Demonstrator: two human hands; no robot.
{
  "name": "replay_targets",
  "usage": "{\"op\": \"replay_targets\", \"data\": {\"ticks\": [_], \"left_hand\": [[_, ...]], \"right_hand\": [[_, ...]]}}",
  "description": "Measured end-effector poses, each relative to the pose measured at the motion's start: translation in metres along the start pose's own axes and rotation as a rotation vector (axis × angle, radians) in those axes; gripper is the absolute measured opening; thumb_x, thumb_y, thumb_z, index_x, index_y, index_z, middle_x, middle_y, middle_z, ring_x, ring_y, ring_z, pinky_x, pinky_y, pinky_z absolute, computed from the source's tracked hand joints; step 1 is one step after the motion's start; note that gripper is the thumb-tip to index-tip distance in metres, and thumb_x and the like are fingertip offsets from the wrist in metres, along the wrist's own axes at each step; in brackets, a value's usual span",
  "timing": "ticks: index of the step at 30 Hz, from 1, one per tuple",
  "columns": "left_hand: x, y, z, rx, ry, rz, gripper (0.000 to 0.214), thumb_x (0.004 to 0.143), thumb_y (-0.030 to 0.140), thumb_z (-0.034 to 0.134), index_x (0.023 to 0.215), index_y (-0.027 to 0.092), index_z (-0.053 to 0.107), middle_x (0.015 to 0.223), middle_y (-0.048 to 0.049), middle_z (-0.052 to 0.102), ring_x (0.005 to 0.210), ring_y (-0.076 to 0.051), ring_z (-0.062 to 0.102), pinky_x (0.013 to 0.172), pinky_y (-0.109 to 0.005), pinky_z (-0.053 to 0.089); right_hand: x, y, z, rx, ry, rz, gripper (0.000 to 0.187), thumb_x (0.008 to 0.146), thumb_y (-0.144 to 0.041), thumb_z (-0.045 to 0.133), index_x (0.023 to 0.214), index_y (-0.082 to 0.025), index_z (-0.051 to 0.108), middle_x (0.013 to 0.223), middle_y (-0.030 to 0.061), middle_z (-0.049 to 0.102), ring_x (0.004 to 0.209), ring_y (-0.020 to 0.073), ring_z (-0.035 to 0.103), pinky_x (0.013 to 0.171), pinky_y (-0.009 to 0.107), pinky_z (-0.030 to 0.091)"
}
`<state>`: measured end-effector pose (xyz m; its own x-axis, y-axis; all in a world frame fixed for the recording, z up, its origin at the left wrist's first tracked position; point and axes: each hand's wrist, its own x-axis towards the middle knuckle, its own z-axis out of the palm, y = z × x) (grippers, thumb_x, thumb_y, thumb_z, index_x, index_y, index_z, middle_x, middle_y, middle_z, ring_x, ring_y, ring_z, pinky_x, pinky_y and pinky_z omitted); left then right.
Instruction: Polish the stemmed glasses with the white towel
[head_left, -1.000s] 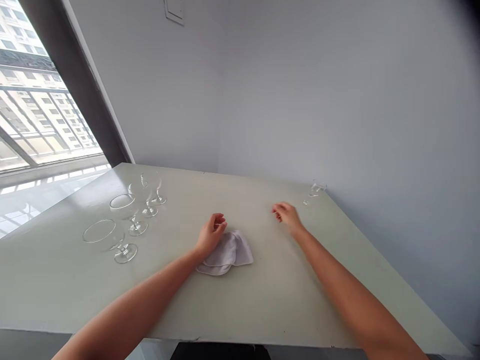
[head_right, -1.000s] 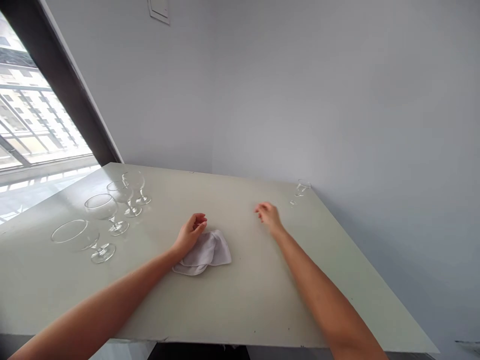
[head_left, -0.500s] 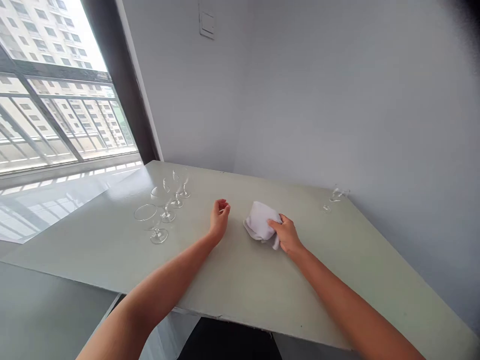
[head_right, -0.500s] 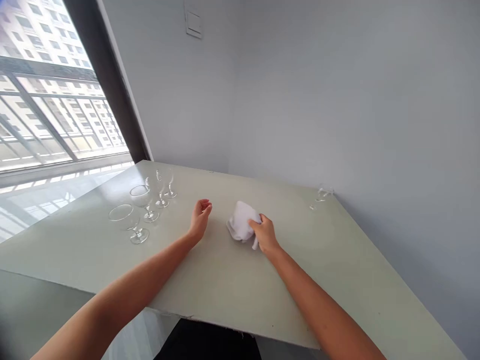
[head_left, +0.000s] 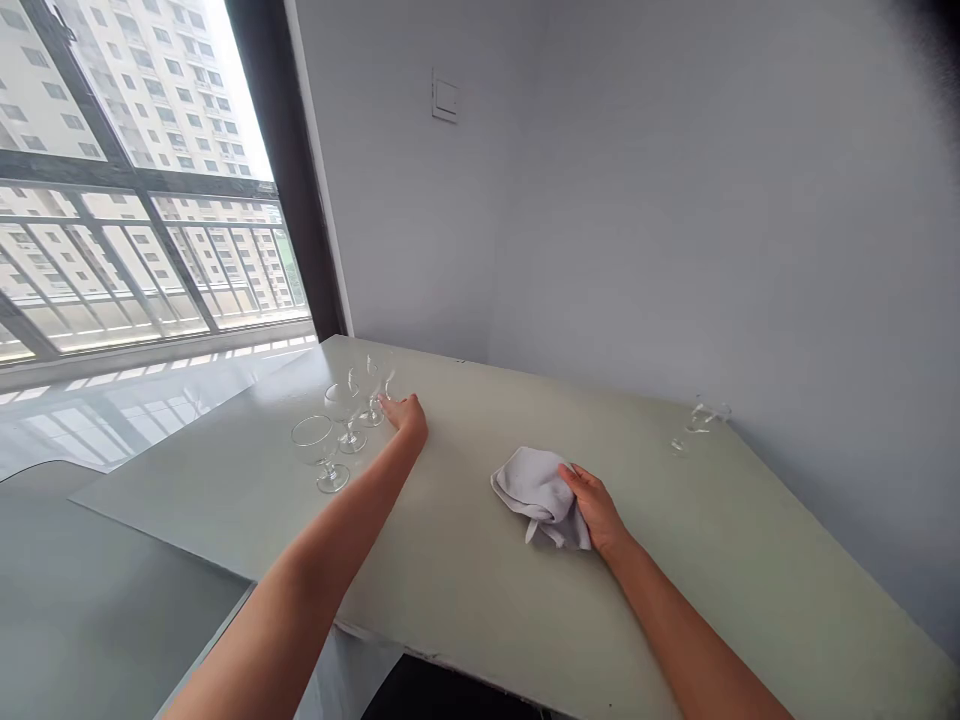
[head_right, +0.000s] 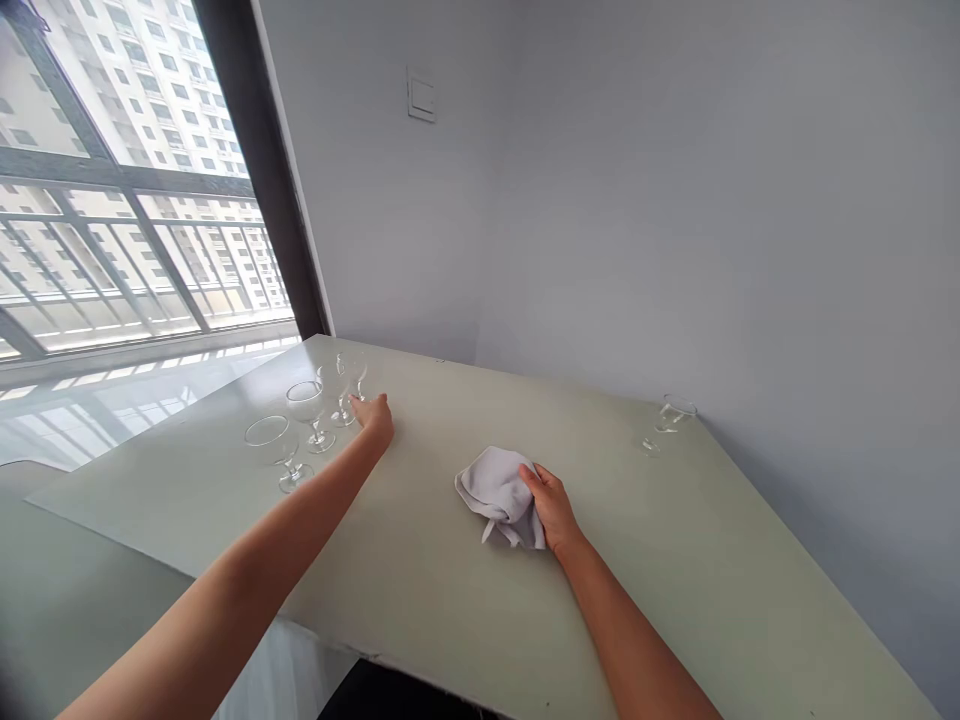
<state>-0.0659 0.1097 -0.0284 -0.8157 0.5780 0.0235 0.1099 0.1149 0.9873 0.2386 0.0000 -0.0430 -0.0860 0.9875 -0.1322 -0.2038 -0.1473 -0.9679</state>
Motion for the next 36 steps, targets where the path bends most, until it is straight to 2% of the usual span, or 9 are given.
{"op": "replay_targets", "data": {"ticks": [6,10,13,16,19,23,26,30,36], "left_hand": [[0.024,0.007,0.017,0.054,0.178,-0.092,0.068,0.075,0.022,0.055,0.131,0.013,0.019,0.138,-0.0224,0.024,0.129,-0.029,0.028,0.1,-0.043,0.03],[0.033,0.012,0.018,0.073,0.174,-0.06,0.058,0.078,0.028,0.053,0.128,0.018,0.024,0.13,-0.0169,0.038,0.121,-0.025,0.04,0.096,-0.039,0.035],[0.029,0.014,0.016,0.088,0.092,-0.005,0.048,0.08,0.032,0.051,0.122,0.018,0.032,0.111,-0.0126,0.052,0.104,-0.023,0.053,0.087,-0.037,0.041],[0.005,0.018,0.019,0.102,-0.054,0.107,0.036,0.077,0.036,0.054,0.108,0.02,0.045,0.094,-0.0072,0.057,0.089,-0.02,0.058,0.077,-0.034,0.044],[-0.037,0.022,0.023,0.11,-0.206,0.263,0.032,0.068,0.037,0.064,0.094,0.022,0.052,0.095,-0.0039,0.055,0.091,-0.019,0.054,0.077,-0.032,0.042],[-0.096,0.025,0.021,0.059,-0.45,0.457,0.031,0.069,0.039,0.062,0.092,0.022,0.049,0.093,-0.0023,0.057,0.081,-0.014,0.055,0.07,-0.027,0.042],[-0.124,0.017,0.016,0.047,-0.588,0.542,0.028,0.076,0.041,0.053,0.092,0.02,0.043,0.08,-0.0006,0.058,0.066,-0.012,0.055,0.061,-0.025,0.041],[-0.136,0.001,0.009,0.178,-0.582,0.633,0.034,0.077,0.039,0.05,0.103,0.02,0.039,0.07,0.0023,0.055,0.058,-0.013,0.052,0.055,-0.025,0.038],[-0.136,-0.005,0.002,0.236,-0.508,0.784,0.059,0.074,0.045,0.054,0.122,0.022,0.029,0.082,-0.0012,0.055,0.067,-0.015,0.053,0.065,-0.031,0.043]], "right_hand": [[-0.001,-0.003,-0.004,0.087,-0.036,0.09,0.026,0.058,-0.038,0.072,0.069,-0.018,0.059,0.057,-0.0034,0.06,0.05,0.0124,0.053,0.05,0.024,0.041],[0.001,-0.004,-0.01,0.139,-0.019,0.115,0.026,0.051,-0.025,0.076,0.07,-0.018,0.059,0.059,-0.0034,0.062,0.051,0.0128,0.055,0.052,0.025,0.043],[0.003,-0.007,-0.012,0.182,0.008,0.158,0.024,0.053,-0.025,0.074,0.072,-0.017,0.062,0.06,-0.0003,0.065,0.053,0.0156,0.058,0.056,0.028,0.046],[0.005,-0.011,-0.013,0.219,0.053,0.166,0.02,0.059,-0.032,0.07,0.067,-0.015,0.064,0.059,0.0032,0.065,0.055,0.0182,0.06,0.055,0.029,0.047],[0.008,-0.014,-0.018,0.304,0.191,0.09,0.017,0.057,-0.028,0.069,0.065,-0.014,0.063,0.057,0.0031,0.064,0.054,0.0186,0.06,0.051,0.028,0.046],[0.013,-0.018,-0.032,0.386,0.385,-0.05,0.018,0.052,-0.018,0.066,0.069,-0.018,0.058,0.058,-0.0027,0.062,0.053,0.0147,0.058,0.049,0.025,0.046],[0.016,-0.022,-0.043,0.404,0.477,-0.104,0.021,0.05,-0.013,0.061,0.069,-0.019,0.055,0.056,-0.0053,0.06,0.051,0.0119,0.056,0.049,0.022,0.045],[0.017,-0.028,-0.049,0.418,0.516,-0.146,0.023,0.05,-0.011,0.058,0.071,-0.02,0.055,0.061,-0.0045,0.06,0.057,0.0124,0.058,0.053,0.023,0.048],[0.005,-0.033,-0.036,0.362,0.431,-0.244,0.02,0.059,-0.023,0.062,0.078,-0.022,0.058,0.078,-0.0001,0.065,0.077,0.0158,0.062,0.064,0.026,0.051]]}}
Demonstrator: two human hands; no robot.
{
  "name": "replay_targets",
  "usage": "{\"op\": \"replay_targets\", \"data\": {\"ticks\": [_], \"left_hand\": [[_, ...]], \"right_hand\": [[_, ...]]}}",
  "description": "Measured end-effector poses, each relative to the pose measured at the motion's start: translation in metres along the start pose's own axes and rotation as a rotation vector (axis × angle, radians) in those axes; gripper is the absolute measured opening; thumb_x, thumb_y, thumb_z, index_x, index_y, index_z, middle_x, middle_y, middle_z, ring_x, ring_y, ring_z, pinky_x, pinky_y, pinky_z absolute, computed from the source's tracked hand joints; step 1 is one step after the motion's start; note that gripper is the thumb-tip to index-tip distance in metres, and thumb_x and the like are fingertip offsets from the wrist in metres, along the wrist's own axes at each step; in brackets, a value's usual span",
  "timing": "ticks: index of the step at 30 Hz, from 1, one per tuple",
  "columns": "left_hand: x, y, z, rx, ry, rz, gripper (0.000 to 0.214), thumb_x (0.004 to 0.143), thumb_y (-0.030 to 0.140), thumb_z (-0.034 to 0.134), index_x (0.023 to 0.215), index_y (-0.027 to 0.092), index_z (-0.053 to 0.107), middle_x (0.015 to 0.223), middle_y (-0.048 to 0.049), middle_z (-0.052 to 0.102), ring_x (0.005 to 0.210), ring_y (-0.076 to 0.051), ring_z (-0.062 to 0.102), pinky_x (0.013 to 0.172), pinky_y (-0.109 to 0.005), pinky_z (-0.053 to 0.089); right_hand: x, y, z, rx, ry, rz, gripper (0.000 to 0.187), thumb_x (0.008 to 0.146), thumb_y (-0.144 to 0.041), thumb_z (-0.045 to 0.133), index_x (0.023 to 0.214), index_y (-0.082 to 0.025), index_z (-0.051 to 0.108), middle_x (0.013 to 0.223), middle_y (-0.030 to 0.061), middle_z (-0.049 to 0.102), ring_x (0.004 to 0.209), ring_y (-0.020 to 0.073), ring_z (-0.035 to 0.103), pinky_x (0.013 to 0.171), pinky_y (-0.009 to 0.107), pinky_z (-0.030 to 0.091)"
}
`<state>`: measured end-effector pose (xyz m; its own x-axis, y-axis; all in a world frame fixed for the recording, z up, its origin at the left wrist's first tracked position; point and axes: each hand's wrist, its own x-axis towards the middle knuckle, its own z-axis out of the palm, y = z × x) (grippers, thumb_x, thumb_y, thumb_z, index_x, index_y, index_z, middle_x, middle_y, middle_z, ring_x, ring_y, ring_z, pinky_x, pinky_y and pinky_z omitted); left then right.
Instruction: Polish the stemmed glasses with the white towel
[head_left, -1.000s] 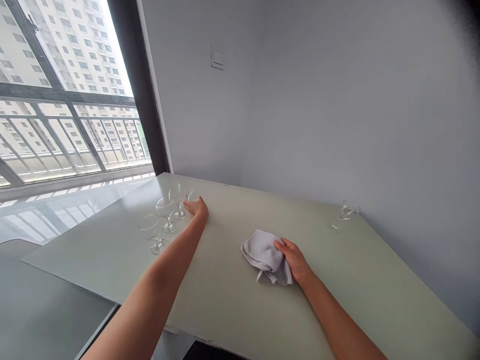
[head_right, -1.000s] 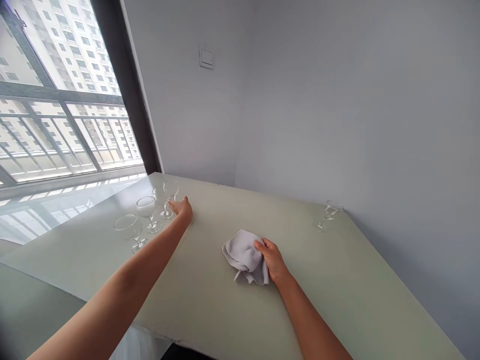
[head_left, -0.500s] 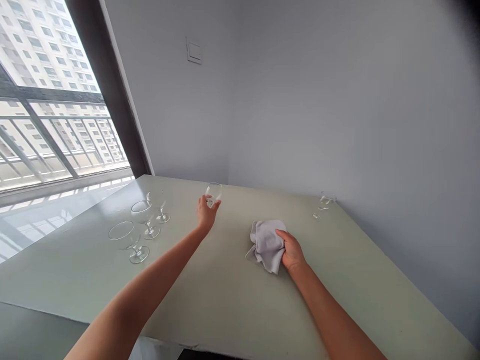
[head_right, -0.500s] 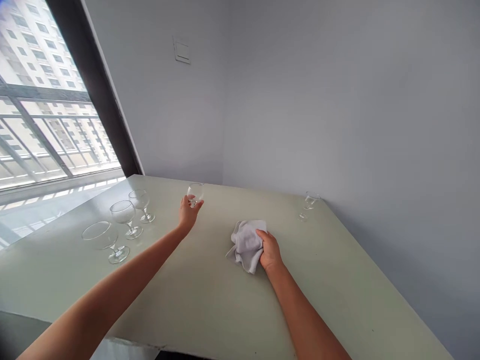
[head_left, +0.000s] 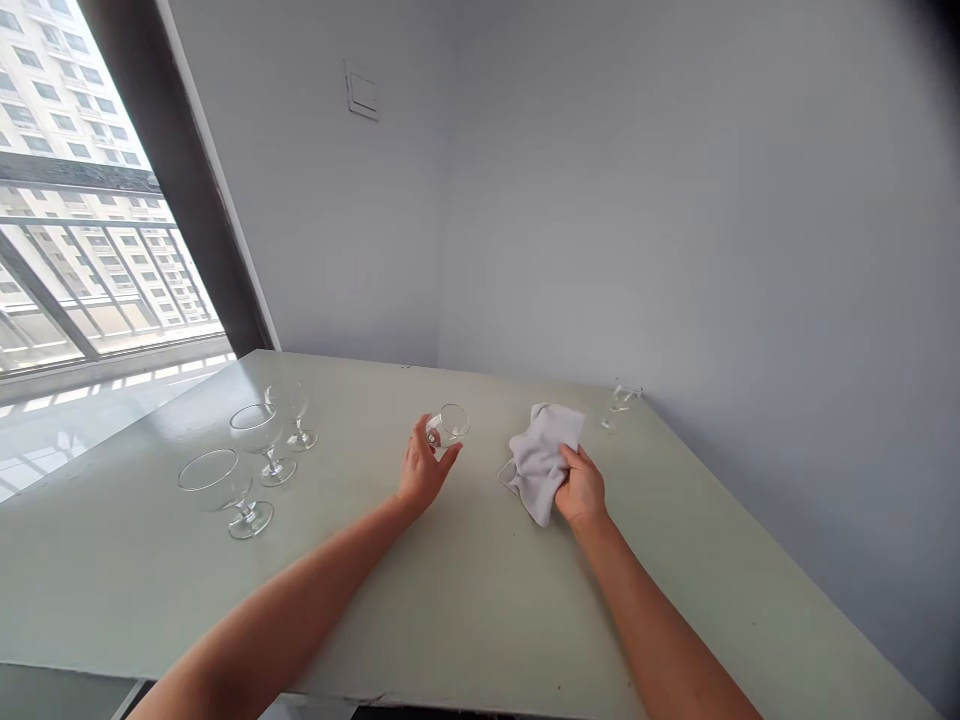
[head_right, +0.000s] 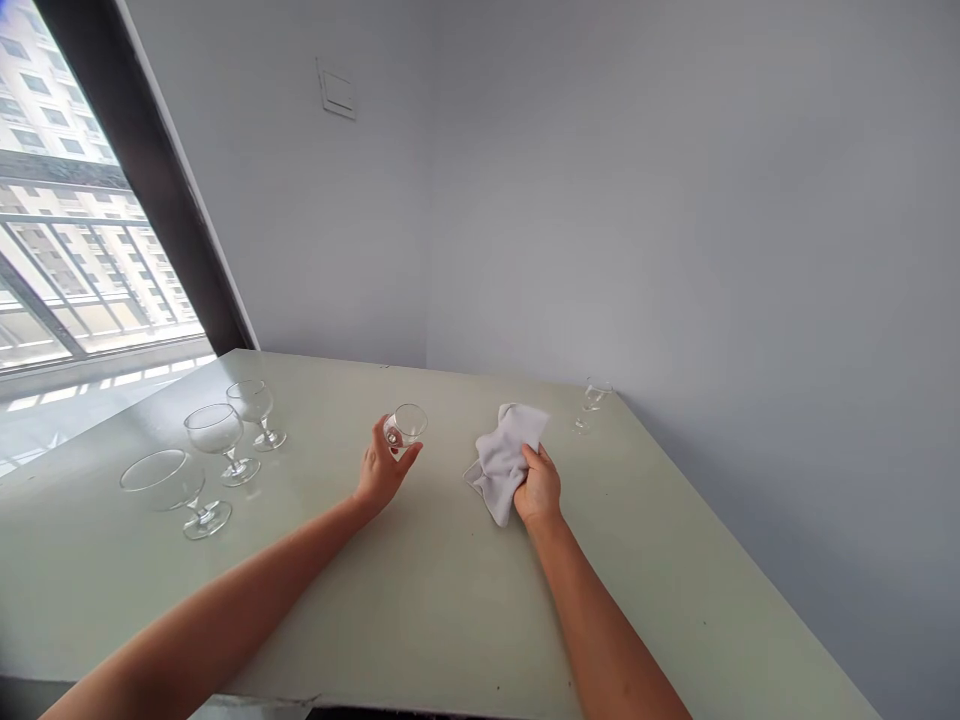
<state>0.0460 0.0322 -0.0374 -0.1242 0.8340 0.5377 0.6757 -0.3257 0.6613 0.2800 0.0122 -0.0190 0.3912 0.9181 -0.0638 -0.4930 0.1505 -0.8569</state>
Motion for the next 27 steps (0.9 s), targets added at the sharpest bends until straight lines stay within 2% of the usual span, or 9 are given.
{"op": "replay_targets", "data": {"ticks": [4,8,11,14,17,19,21,23,27], "left_hand": [[-0.001,0.002,0.001,0.022,0.025,0.105,0.064,0.076,0.047,0.052,0.127,0.017,0.027,0.083,-0.0039,0.056,0.071,-0.016,0.054,0.071,-0.034,0.043],[-0.003,0.002,0.003,0.059,0.016,0.137,0.062,0.08,0.048,0.047,0.128,0.015,0.026,0.085,-0.0059,0.058,0.078,-0.019,0.056,0.076,-0.036,0.042],[-0.004,0.003,0.002,0.089,-0.018,0.127,0.062,0.081,0.049,0.045,0.128,0.015,0.026,0.088,-0.0065,0.059,0.085,-0.021,0.056,0.08,-0.037,0.039],[-0.004,0.003,-0.001,0.124,-0.036,0.148,0.061,0.082,0.047,0.045,0.129,0.015,0.025,0.091,-0.0076,0.059,0.089,-0.022,0.055,0.082,-0.038,0.038],[-0.002,0.0,-0.004,0.174,-0.025,0.202,0.058,0.082,0.043,0.044,0.129,0.015,0.026,0.093,-0.0089,0.059,0.089,-0.022,0.055,0.082,-0.037,0.037],[-0.002,-0.002,-0.004,0.203,-0.013,0.257,0.056,0.083,0.04,0.044,0.129,0.014,0.028,0.093,-0.0098,0.059,0.087,-0.022,0.055,0.081,-0.037,0.037],[-0.001,-0.002,-0.004,0.24,0.01,0.319,0.054,0.083,0.037,0.044,0.128,0.012,0.03,0.094,-0.0114,0.059,0.087,-0.022,0.054,0.081,-0.036,0.036],[-0.002,0.001,-0.003,0.298,0.035,0.368,0.049,0.083,0.033,0.043,0.126,0.01,0.034,0.094,-0.0129,0.059,0.087,-0.023,0.054,0.08,-0.036,0.036],[-0.003,0.007,-0.006,0.446,-0.009,0.424,0.042,0.085,0.025,0.04,0.124,0.01,0.041,0.087,-0.0124,0.058,0.083,-0.023,0.053,0.077,-0.036,0.035]], "right_hand": [[-0.007,-0.01,0.004,-0.059,0.049,-0.114,0.024,0.065,-0.028,0.06,0.088,-0.021,0.06,0.084,0.0024,0.064,0.08,0.0176,0.061,0.067,0.029,0.05],[-0.019,-0.029,0.018,-0.33,0.137,-0.492,0.031,0.074,-0.03,0.053,0.103,-0.022,0.06,0.113,0.0049,0.056,0.102,0.0206,0.053,0.08,0.031,0.044],[-0.043,-0.031,0.045,-0.647,-0.164,-0.675,0.035,0.08,-0.028,0.047,0.114,-0.025,0.056,0.134,0.0037,0.04,0.12,0.0211,0.039,0.096,0.033,0.034],[-0.066,-0.02,0.075,-0.828,-0.611,-0.53,0.042,0.08,-0.03,0.05,0.121,-0.028,0.05,0.132,0.0036,0.044,0.119,0.0211,0.041,0.098,0.035,0.033],[-0.072,-0.015,0.092,-0.797,-0.797,-0.203,0.041,0.081,-0.042,0.048,0.118,-0.024,0.052,0.103,0.0059,0.062,0.085,0.0199,0.061,0.073,0.034,0.049],[-0.067,-0.016,0.096,-0.686,-0.85,0.004,0.041,0.083,-0.048,0.042,0.112,-0.021,0.055,0.086,0.0047,0.065,0.063,0.017,0.061,0.057,0.031,0.05],[-0.06,-0.017,0.096,-0.594,-0.89,0.126,0.039,0.081,-0.048,0.046,0.105,-0.02,0.058,0.077,0.0033,0.066,0.057,0.0166,0.061,0.053,0.03,0.049],[-0.055,-0.013,0.095,-0.571,-0.869,0.147,0.033,0.076,-0.045,0.056,0.095,-0.019,0.061,0.067,0.0017,0.065,0.055,0.0171,0.061,0.054,0.03,0.05],[-0.054,0.007,0.091,-0.51,-0.684,0.108,0.027,0.07,-0.045,0.063,0.073,-0.019,0.06,0.056,0.0002,0.062,0.048,0.0156,0.058,0.05,0.029,0.048]]}}
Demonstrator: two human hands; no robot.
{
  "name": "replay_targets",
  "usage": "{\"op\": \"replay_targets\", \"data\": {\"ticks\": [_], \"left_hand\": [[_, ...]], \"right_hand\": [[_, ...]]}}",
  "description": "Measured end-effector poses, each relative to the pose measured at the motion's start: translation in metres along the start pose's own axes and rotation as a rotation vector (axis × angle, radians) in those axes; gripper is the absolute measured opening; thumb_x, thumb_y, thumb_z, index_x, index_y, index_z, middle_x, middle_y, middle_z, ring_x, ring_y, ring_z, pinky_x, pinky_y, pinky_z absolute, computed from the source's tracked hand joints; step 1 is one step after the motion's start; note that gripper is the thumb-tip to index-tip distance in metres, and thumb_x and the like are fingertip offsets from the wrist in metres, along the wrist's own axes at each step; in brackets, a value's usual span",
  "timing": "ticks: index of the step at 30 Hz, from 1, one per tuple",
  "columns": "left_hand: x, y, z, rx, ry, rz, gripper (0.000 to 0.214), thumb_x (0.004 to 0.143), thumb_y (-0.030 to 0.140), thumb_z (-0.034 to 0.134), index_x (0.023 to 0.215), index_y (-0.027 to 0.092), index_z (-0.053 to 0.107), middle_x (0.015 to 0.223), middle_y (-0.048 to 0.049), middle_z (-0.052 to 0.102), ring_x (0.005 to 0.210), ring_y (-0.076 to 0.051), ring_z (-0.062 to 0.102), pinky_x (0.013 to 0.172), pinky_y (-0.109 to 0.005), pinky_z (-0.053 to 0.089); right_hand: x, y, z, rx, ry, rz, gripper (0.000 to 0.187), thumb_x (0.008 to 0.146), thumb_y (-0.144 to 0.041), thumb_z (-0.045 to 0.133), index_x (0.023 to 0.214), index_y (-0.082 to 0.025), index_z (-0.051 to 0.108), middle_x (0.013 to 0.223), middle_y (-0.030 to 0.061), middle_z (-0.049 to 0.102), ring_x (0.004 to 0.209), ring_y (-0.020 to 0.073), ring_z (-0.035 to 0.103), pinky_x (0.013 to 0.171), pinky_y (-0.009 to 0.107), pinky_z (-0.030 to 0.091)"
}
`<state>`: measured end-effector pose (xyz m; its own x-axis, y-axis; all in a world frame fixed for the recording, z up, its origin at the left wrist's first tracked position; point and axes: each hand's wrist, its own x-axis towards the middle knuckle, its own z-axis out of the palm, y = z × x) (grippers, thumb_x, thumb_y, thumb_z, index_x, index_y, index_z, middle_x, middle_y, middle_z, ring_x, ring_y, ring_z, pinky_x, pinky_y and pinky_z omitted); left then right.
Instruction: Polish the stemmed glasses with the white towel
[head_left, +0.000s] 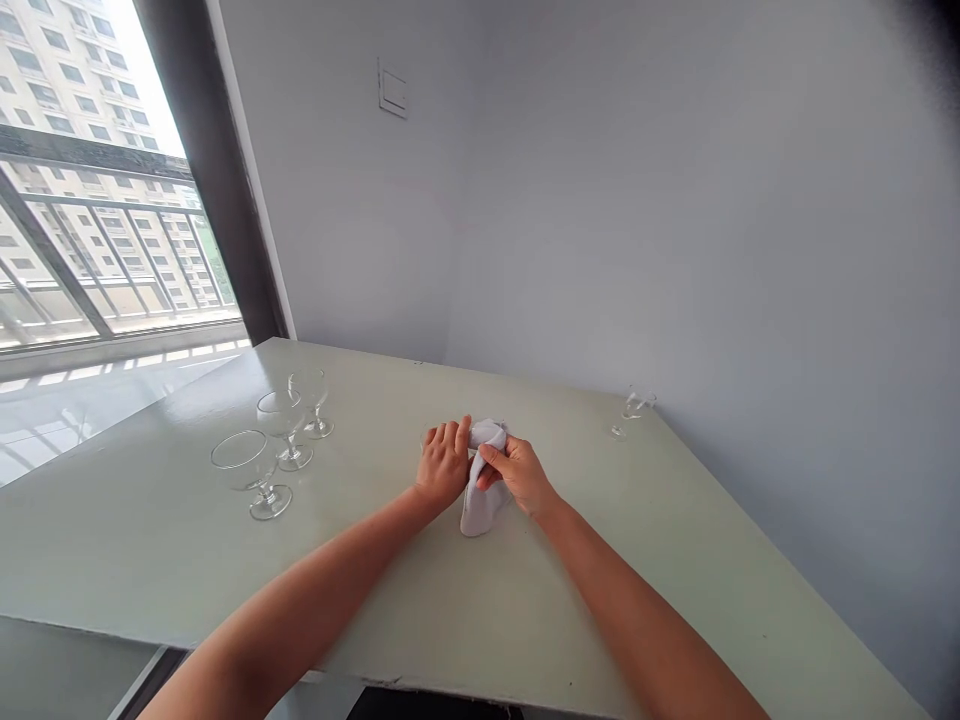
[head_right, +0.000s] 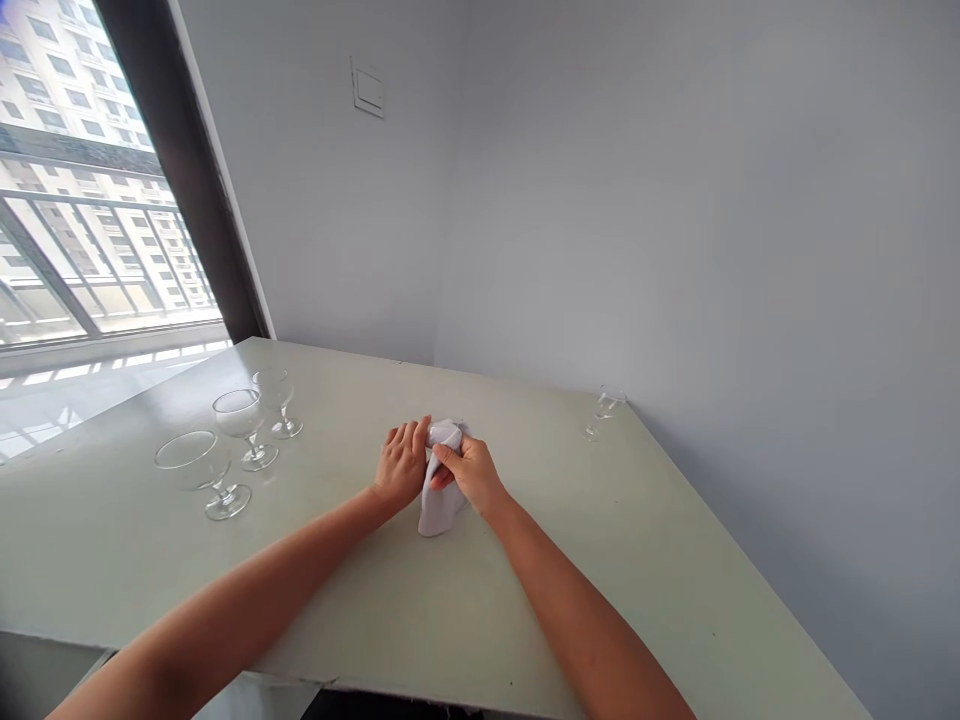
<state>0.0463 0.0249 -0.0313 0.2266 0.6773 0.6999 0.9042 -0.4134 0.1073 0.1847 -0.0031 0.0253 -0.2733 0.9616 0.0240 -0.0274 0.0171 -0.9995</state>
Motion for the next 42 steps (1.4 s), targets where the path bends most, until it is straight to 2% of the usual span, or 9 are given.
{"op": "replay_targets", "data": {"ticks": [5,10,15,21,28,33,35,39,42], "left_hand": [[0.0,0.001,0.001,0.047,-0.058,0.029,0.048,0.085,0.038,0.041,0.125,0.011,0.041,0.088,-0.0124,0.057,0.084,-0.024,0.052,0.077,-0.037,0.035],[0.002,0.0,0.004,0.004,-0.073,-0.089,0.062,0.082,0.055,0.039,0.125,0.011,0.04,0.093,-0.014,0.058,0.087,-0.026,0.053,0.078,-0.037,0.035],[0.004,-0.001,0.003,-0.008,-0.109,-0.152,0.06,0.082,0.055,0.037,0.127,0.015,0.037,0.094,-0.0128,0.059,0.089,-0.025,0.054,0.08,-0.037,0.034],[0.001,0.002,0.005,-0.04,-0.088,-0.087,0.061,0.081,0.055,0.041,0.125,0.014,0.04,0.092,-0.0131,0.059,0.087,-0.026,0.054,0.078,-0.037,0.035],[0.001,-0.006,0.005,-0.124,-0.042,-0.015,0.061,0.08,0.054,0.044,0.124,0.012,0.04,0.091,-0.0128,0.059,0.086,-0.025,0.056,0.078,-0.035,0.036],[0.0,-0.005,0.004,-0.165,-0.081,0.112,0.06,0.08,0.055,0.043,0.123,0.013,0.04,0.093,-0.0127,0.06,0.088,-0.025,0.056,0.077,-0.035,0.038],[-0.001,-0.005,0.004,-0.182,-0.132,0.19,0.059,0.08,0.055,0.043,0.122,0.013,0.04,0.096,-0.0131,0.059,0.09,-0.025,0.056,0.078,-0.036,0.038],[-0.001,-0.005,0.007,-0.205,-0.201,0.192,0.055,0.082,0.05,0.044,0.123,0.015,0.037,0.101,-0.0131,0.058,0.095,-0.025,0.055,0.079,-0.036,0.039],[-0.002,-0.005,0.008,-0.225,-0.227,0.16,0.054,0.083,0.048,0.042,0.124,0.015,0.033,0.105,-0.0124,0.058,0.098,-0.024,0.055,0.081,-0.036,0.038]], "right_hand": [[-0.003,0.017,0.001,-0.01,0.171,-0.051,0.032,0.075,-0.052,0.054,0.083,-0.021,0.058,0.063,0.0008,0.06,0.05,0.0146,0.055,0.043,0.026,0.041],[-0.004,0.017,-0.024,-0.325,0.551,-0.322,0.033,0.076,-0.05,0.053,0.064,-0.019,0.056,0.088,0.0053,0.053,0.064,0.0123,0.049,0.056,0.025,0.041],[0.002,0.017,-0.041,-0.012,0.752,-0.276,0.034,0.075,-0.05,0.05,0.058,-0.021,0.044,0.063,-0.0021,0.044,0.055,0.0108,0.039,0.049,0.024,0.034],[-0.004,0.021,-0.02,-0.074,0.384,-0.2,0.027,0.077,-0.044,0.051,0.067,-0.02,0.057,0.06,-0.0026,0.047,0.058,0.0118,0.042,0.055,0.024,0.034],[-0.011,0.002,-0.028,-0.241,0.05,-0.162,0.024,0.075,-0.031,0.053,0.093,-0.023,0.067,0.112,0.0026,0.056,0.084,0.016,0.055,0.065,0.025,0.044],[-0.017,0.002,-0.043,-0.2,-0.294,0.04,0.049,0.078,-0.027,0.052,0.127,-0.023,0.047,0.073,-0.0003,0.067,0.071,0.0165,0.063,0.073,0.033,0.048],[-0.017,0.012,-0.043,-0.256,-0.302,0.078,0.055,0.077,-0.024,0.054,0.13,-0.023,0.042,0.068,-0.001,0.067,0.071,0.0176,0.065,0.076,0.034,0.047],[-0.011,0.027,-0.037,-0.261,-0.163,0.056,0.048,0.076,-0.027,0.057,0.123,-0.022,0.05,0.091,0.0055,0.068,0.068,0.0185,0.066,0.067,0.034,0.051],[-0.012,0.02,-0.039,-0.145,-0.242,0.082,0.058,0.075,-0.027,0.06,0.129,-0.017,0.042,0.087,0.0064,0.069,0.072,0.0195,0.066,0.07,0.036,0.052]]}}
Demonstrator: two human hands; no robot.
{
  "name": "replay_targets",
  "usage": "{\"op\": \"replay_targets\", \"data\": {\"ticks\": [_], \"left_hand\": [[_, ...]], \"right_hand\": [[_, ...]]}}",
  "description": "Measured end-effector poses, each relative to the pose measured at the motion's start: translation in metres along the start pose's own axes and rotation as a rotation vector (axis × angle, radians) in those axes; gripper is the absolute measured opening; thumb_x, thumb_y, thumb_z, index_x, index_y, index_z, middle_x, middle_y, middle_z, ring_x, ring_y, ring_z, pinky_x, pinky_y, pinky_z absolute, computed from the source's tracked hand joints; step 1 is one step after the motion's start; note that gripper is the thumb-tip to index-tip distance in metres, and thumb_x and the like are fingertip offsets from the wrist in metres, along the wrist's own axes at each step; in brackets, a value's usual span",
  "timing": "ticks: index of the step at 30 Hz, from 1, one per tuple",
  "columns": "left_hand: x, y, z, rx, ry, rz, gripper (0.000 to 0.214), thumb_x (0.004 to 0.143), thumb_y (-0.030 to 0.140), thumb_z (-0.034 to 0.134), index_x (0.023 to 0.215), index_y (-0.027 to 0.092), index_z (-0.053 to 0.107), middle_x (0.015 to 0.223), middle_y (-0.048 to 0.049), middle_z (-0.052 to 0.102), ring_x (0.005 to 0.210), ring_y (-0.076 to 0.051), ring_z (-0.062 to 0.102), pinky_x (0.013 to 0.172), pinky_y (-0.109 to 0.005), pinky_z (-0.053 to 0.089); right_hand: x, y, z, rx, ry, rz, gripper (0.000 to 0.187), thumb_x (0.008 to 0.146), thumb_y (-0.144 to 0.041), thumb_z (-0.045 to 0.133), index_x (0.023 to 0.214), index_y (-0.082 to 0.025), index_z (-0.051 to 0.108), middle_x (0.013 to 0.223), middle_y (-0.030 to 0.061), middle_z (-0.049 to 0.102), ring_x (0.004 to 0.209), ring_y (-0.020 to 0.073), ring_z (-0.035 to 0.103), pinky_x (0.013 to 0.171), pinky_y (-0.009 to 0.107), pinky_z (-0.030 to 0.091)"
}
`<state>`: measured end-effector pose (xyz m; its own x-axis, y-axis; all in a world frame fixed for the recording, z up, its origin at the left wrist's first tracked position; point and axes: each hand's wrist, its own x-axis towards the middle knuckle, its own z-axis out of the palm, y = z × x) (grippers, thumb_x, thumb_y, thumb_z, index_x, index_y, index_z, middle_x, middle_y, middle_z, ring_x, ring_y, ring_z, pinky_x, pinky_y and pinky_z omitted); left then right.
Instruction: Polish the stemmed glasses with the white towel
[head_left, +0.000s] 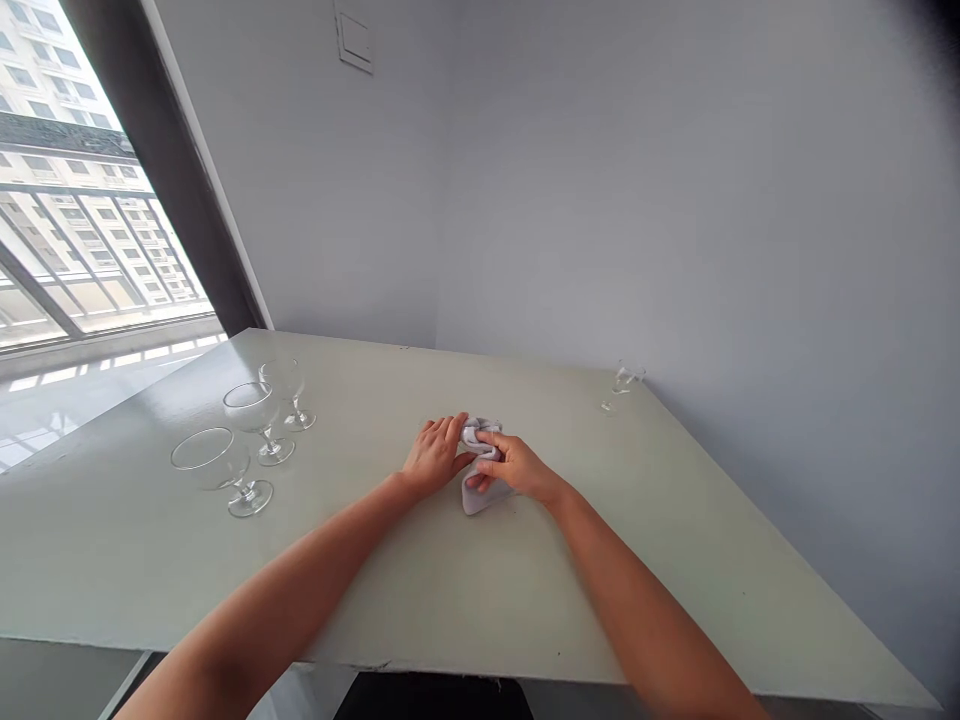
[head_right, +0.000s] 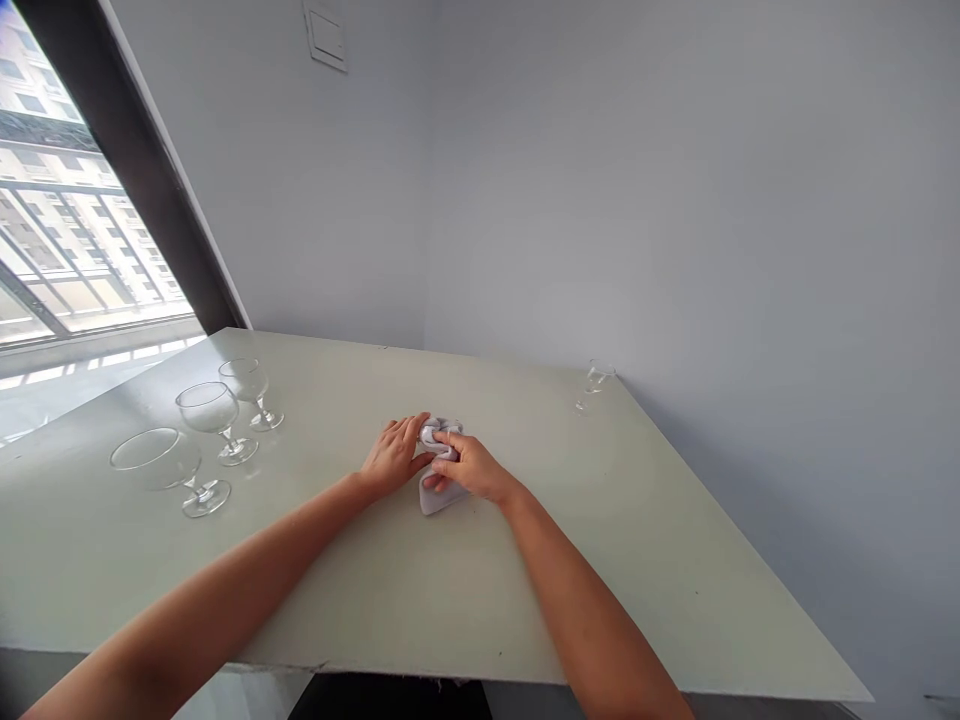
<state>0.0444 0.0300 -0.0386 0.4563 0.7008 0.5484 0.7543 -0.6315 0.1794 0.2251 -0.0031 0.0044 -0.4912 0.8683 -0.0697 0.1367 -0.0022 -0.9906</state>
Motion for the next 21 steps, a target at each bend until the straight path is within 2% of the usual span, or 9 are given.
{"op": "replay_targets", "data": {"ticks": [2,4,6,8,10,12,15,19,21], "left_hand": [[0.0,0.002,0.001,-0.019,0.0,-0.007,0.054,0.083,0.048,0.043,0.124,0.015,0.032,0.107,-0.0118,0.058,0.098,-0.024,0.055,0.081,-0.036,0.039],[0.0,0.005,0.001,-0.024,0.0,-0.017,0.054,0.082,0.047,0.046,0.123,0.016,0.032,0.107,-0.011,0.058,0.098,-0.024,0.055,0.08,-0.036,0.039],[0.0,0.007,0.001,-0.017,-0.004,-0.036,0.053,0.081,0.045,0.049,0.122,0.016,0.033,0.106,-0.0104,0.058,0.097,-0.024,0.056,0.079,-0.036,0.039],[0.001,0.008,0.0,-0.019,-0.013,-0.059,0.051,0.08,0.041,0.052,0.121,0.017,0.033,0.107,-0.0101,0.058,0.097,-0.023,0.056,0.079,-0.036,0.039],[0.001,0.009,-0.002,-0.037,-0.025,-0.078,0.05,0.08,0.038,0.053,0.121,0.017,0.032,0.108,-0.01,0.058,0.098,-0.023,0.055,0.08,-0.036,0.038],[0.002,0.011,-0.004,-0.073,-0.041,-0.094,0.049,0.08,0.036,0.053,0.12,0.018,0.032,0.109,-0.0097,0.057,0.099,-0.023,0.055,0.08,-0.036,0.038],[0.003,0.015,-0.007,-0.165,-0.072,-0.133,0.046,0.08,0.035,0.053,0.117,0.02,0.033,0.104,-0.0065,0.059,0.094,-0.021,0.056,0.079,-0.034,0.039],[0.004,0.017,-0.007,-0.268,-0.108,-0.215,0.044,0.08,0.039,0.052,0.116,0.022,0.033,0.092,-0.0026,0.06,0.087,-0.019,0.057,0.076,-0.032,0.04],[0.003,0.017,-0.007,-0.282,-0.126,-0.242,0.045,0.08,0.04,0.051,0.117,0.021,0.033,0.089,-0.0026,0.06,0.087,-0.02,0.058,0.076,-0.033,0.041]], "right_hand": [[-0.004,-0.008,-0.005,0.085,-0.131,0.009,0.066,0.074,-0.027,0.062,0.133,-0.014,0.035,0.081,0.0054,0.069,0.078,0.0204,0.066,0.075,0.038,0.051],[-0.007,-0.011,-0.009,0.119,-0.204,0.01,0.066,0.074,-0.027,0.061,0.133,-0.014,0.035,0.079,0.005,0.069,0.081,0.0212,0.065,0.076,0.038,0.051],[-0.005,-0.009,-0.008,0.069,-0.167,0.016,0.059,0.075,-0.028,0.06,0.13,-0.015,0.039,0.075,0.0039,0.069,0.075,0.0209,0.066,0.069,0.036,0.052],[-0.001,-0.004,-0.006,-0.046,-0.041,0.018,0.052,0.076,-0.027,0.058,0.125,-0.016,0.045,0.069,0.0022,0.067,0.066,0.0192,0.066,0.061,0.032,0.052],[0.001,-0.001,-0.004,-0.145,0.052,0.009,0.049,0.074,-0.024,0.06,0.121,-0.017,0.049,0.068,0.0012,0.066,0.063,0.0174,0.065,0.06,0.03,0.052],[0.0,-0.004,-0.007,-0.147,-0.004,-0.003,0.053,0.072,-0.02,0.061,0.123,-0.019,0.047,0.075,0.0014,0.068,0.068,0.0174,0.065,0.067,0.032,0.052],[-0.006,-0.014,-0.014,-0.03,-0.137,-0.039,0.056,0.073,-0.016,0.056,0.127,-0.02,0.042,0.084,0.0018,0.068,0.076,0.0187,0.066,0.073,0.036,0.052],[-0.008,-0.018,-0.014,-0.039,-0.014,-0.08,0.044,0.076,-0.015,0.049,0.12,-0.019,0.047,0.074,0.0006,0.066,0.068,0.0175,0.066,0.072,0.036,0.053],[-0.006,-0.019,-0.011,-0.025,0.0,-0.103,0.039,0.079,-0.019,0.05,0.118,-0.02,0.047,0.078,0.0015,0.066,0.067,0.0177,0.066,0.068,0.036,0.053]]}}
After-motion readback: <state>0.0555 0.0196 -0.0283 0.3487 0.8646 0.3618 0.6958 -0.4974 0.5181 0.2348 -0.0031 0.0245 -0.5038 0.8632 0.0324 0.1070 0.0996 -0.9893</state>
